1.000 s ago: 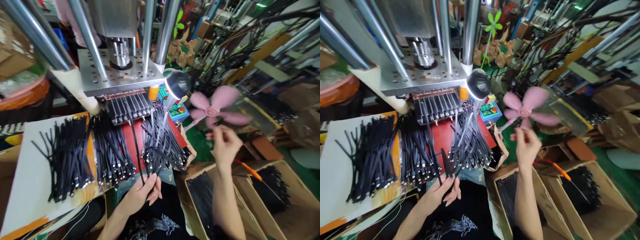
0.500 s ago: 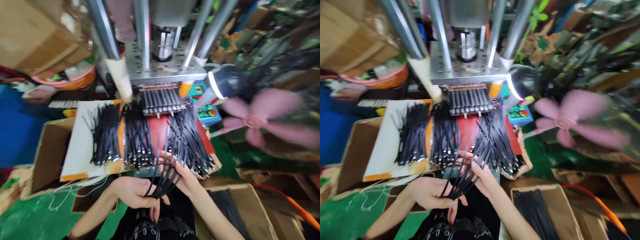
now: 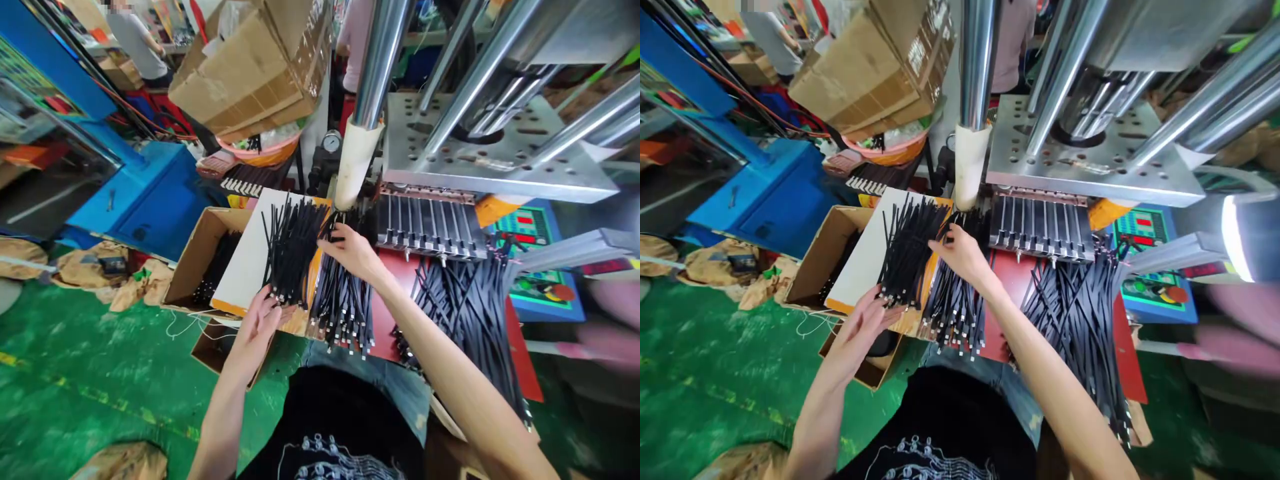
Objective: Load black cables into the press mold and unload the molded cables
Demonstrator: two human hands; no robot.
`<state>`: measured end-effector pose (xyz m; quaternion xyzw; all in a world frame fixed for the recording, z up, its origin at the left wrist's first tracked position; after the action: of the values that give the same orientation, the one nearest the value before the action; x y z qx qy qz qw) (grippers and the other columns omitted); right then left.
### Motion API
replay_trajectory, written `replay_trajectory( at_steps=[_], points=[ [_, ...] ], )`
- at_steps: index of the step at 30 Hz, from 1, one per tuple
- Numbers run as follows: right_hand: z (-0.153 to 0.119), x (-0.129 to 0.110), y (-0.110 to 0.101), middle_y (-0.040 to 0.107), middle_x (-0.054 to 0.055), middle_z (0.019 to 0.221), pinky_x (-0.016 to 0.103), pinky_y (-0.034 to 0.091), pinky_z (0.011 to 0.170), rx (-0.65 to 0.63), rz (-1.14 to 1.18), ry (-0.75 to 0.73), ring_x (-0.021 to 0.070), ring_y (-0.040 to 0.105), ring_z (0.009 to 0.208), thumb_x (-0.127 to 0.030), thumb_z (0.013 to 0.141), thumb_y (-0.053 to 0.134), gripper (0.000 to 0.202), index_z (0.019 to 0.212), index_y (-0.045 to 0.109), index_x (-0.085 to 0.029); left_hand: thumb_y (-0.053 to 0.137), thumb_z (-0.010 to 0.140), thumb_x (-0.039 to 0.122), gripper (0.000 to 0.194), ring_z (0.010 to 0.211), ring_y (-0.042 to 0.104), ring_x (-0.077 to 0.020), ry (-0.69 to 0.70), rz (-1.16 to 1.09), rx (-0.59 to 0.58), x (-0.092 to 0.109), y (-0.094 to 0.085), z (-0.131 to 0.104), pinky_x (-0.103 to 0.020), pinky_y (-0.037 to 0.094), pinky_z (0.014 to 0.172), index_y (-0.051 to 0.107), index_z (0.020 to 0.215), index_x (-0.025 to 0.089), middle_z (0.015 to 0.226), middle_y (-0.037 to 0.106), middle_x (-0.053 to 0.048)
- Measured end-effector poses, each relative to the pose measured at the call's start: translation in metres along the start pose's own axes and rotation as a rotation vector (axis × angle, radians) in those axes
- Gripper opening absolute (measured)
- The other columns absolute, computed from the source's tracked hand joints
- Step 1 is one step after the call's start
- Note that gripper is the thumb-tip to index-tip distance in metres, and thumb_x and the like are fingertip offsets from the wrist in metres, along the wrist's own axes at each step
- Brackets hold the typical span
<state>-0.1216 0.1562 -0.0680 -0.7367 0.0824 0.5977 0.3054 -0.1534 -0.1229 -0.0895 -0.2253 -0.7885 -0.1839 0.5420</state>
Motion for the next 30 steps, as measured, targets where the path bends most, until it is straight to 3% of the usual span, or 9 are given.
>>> replay_trajectory(
  at_steps=[3,6,13,15,18,19,21,24,30],
  points=[
    [-0.076,0.038,-0.022,0.077,0.012,0.099,0.039,0.058,0.080,0.075,-0.451,-0.027,0.0239,0.073,0.080,-0.043,0.095,0.071,0.042,0.124,0.064,-0.014,0.071,0.097,0.057,0.077,0.102,0.075,-0.0229,0.031,0.199,0.073,0.005,-0.015,-0.021,-0.042,0.061,0.098,0.037,0.160,0.027,0.138,0.066,-0.012],
    [-0.143,0.068,-0.017,0.072,0.009,0.085,0.035,0.050,0.064,0.081,-0.682,0.034,0.0251,0.070,0.070,-0.042,0.102,0.059,0.026,0.108,0.063,-0.016,0.067,0.099,0.050,0.057,0.089,0.073,-0.0203,0.037,0.369,-0.029,0.016,-0.006,-0.030,-0.037,0.062,0.085,0.052,0.147,0.024,0.118,0.070,-0.009],
    [-0.168,0.043,0.004,0.056,0.001,0.069,0.031,0.036,0.058,0.151,-0.550,0.023,0.0171,0.054,0.059,-0.031,0.108,0.046,0.036,0.073,0.050,-0.023,0.070,0.100,0.049,0.051,0.123,0.070,-0.0284,-0.179,0.196,-0.576,-0.008,0.092,-0.023,-0.048,0.050,0.114,0.061,0.141,0.021,0.132,0.074,-0.015],
    [-0.186,0.029,-0.003,0.054,-0.001,0.068,0.028,0.036,0.058,0.050,-0.364,0.026,0.0144,0.051,0.059,-0.034,0.109,0.047,0.042,0.069,0.046,-0.023,0.078,0.094,0.052,0.061,0.127,0.069,-0.0291,-0.297,-0.077,-0.589,-0.017,0.118,-0.021,-0.047,0.050,0.114,0.060,0.142,0.019,0.136,0.073,-0.017],
    [-0.223,0.023,-0.019,0.053,-0.002,0.063,0.027,0.035,0.054,-0.210,-0.149,0.072,0.0133,0.050,0.057,-0.046,0.109,0.048,0.048,0.067,0.047,-0.023,0.082,0.091,0.052,0.053,0.088,0.076,-0.0201,-0.384,-0.396,-0.505,-0.020,0.147,-0.017,-0.033,0.059,0.087,0.067,0.126,0.015,0.097,0.080,-0.008],
    [-0.233,0.029,-0.035,0.055,-0.002,0.063,0.027,0.036,0.054,-0.187,-0.168,0.111,0.0140,0.051,0.058,-0.051,0.108,0.050,0.048,0.070,0.052,-0.022,0.081,0.092,0.051,0.047,0.071,0.072,-0.0161,-0.386,-0.419,-0.512,-0.019,0.155,-0.018,-0.029,0.057,0.074,0.069,0.118,0.014,0.081,0.076,-0.003],
    [-0.246,0.049,-0.084,0.063,0.001,0.074,0.029,0.040,0.058,0.099,-0.388,0.219,0.0174,0.057,0.063,-0.061,0.104,0.055,0.045,0.085,0.064,-0.021,0.078,0.095,0.052,0.040,0.053,0.062,-0.0120,-0.356,-0.354,-0.611,-0.015,0.174,-0.021,-0.026,0.051,0.060,0.070,0.104,0.014,0.064,0.067,0.002],
    [-0.256,0.074,-0.135,0.069,0.010,0.092,0.034,0.044,0.065,0.481,-0.799,0.321,0.0243,0.064,0.077,-0.064,0.104,0.051,0.048,0.099,0.066,-0.019,0.070,0.098,0.057,0.043,0.056,0.066,-0.0145,-0.268,-0.141,-0.755,-0.013,0.199,-0.026,-0.028,0.054,0.064,0.067,0.095,0.015,0.064,0.070,0.000],
    [-0.231,0.086,-0.115,0.067,0.012,0.093,0.035,0.041,0.063,0.489,-1.000,0.305,0.0266,0.064,0.079,-0.047,0.109,0.046,0.036,0.098,0.064,-0.018,0.072,0.092,0.063,0.050,0.080,0.081,-0.0261,-0.204,0.124,-0.758,-0.038,0.235,-0.021,-0.038,0.065,0.085,0.075,0.092,0.013,0.087,0.084,-0.012]
  ],
)
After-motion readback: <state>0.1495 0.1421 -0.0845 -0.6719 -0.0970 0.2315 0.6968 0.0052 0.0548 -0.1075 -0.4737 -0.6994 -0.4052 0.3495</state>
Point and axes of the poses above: each hand's wrist, its own z-axis towards the middle knuckle, its own y-axis out of the palm, x = y × z, the point moved 7 cm from there along z, towards the middle knuckle
